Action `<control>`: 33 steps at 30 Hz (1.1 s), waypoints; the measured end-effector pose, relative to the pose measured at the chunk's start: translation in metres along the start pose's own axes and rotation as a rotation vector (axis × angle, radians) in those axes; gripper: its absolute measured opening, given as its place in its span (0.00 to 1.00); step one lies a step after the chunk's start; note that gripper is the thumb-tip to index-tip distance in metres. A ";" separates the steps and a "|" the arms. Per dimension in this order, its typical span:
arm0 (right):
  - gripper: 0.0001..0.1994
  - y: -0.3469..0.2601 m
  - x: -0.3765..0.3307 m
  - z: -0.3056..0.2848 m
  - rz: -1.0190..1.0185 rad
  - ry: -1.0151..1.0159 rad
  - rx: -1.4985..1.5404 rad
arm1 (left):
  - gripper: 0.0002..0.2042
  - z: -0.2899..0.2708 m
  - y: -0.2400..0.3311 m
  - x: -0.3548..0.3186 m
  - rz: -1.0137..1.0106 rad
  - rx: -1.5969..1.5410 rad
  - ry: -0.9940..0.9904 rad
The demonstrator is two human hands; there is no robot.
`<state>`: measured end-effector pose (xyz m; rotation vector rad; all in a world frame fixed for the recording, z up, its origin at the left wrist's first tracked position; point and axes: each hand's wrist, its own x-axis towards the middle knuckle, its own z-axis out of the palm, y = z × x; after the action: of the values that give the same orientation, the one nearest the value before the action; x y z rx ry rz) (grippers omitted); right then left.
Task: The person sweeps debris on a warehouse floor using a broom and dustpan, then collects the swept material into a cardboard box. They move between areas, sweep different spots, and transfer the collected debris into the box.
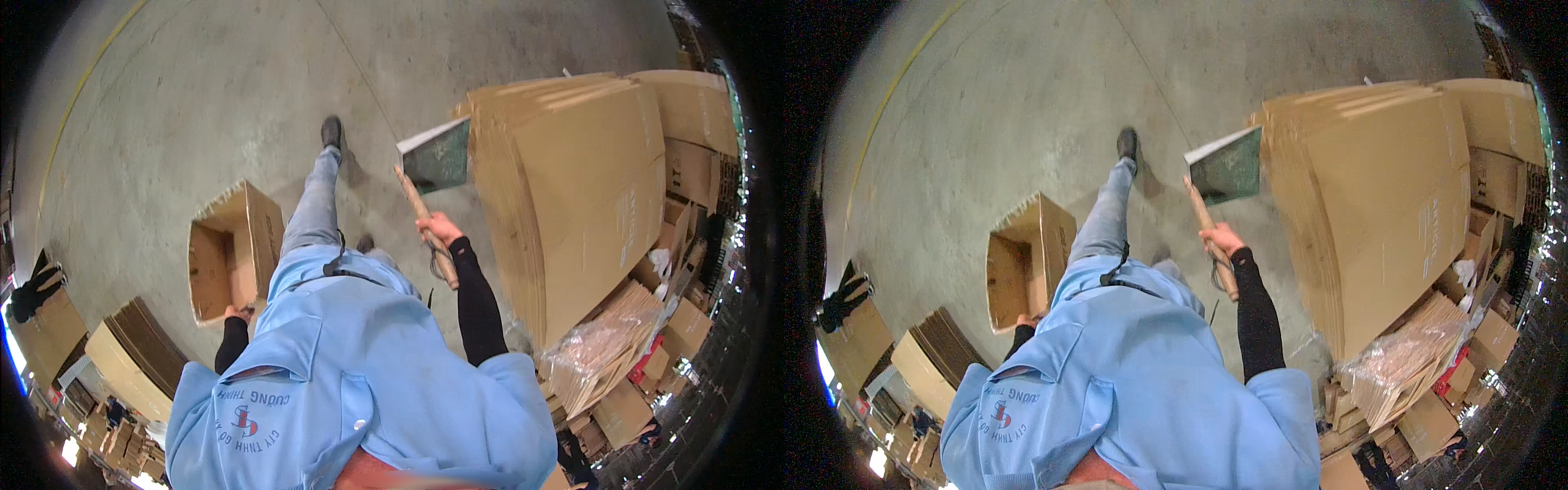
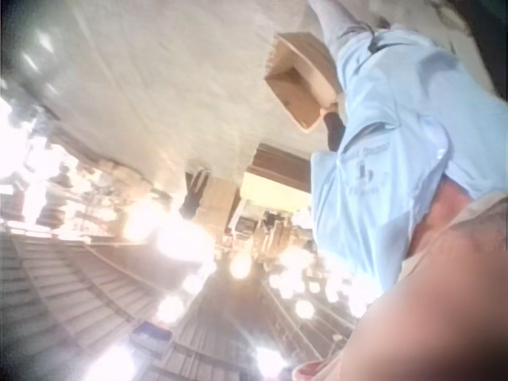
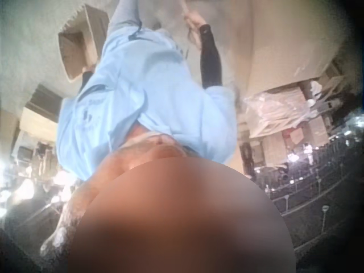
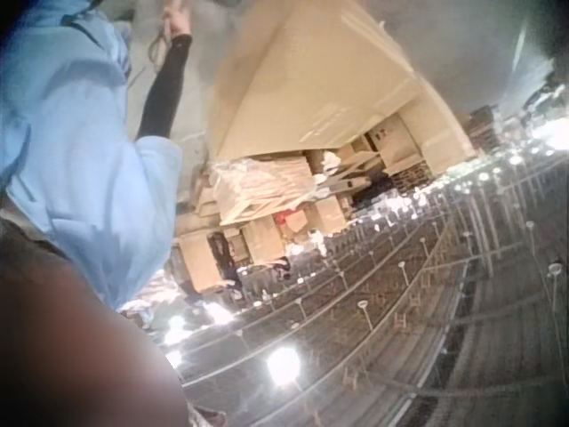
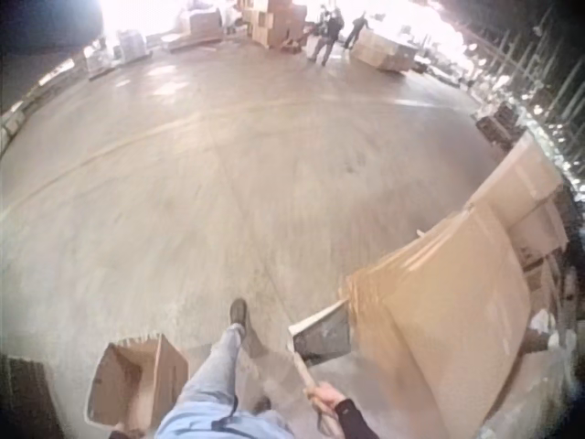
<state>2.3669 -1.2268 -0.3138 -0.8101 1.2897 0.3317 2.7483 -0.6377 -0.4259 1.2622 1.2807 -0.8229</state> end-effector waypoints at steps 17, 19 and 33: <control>0.10 -0.272 0.144 -0.153 -0.149 0.034 0.356 | 0.15 0.484 0.147 -0.006 0.236 0.307 -0.095; 0.10 -0.294 0.189 -0.186 -0.099 0.051 0.394 | 0.18 0.554 0.155 -0.008 0.181 0.202 -0.145; 0.12 -0.403 0.349 -0.360 -0.164 0.095 0.705 | 0.18 1.260 0.032 -0.060 0.213 1.049 -0.405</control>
<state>2.4625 -1.8277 -0.5216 -0.3235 1.2952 -0.2917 3.0513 -1.8561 -0.5550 1.8484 0.3208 -1.5837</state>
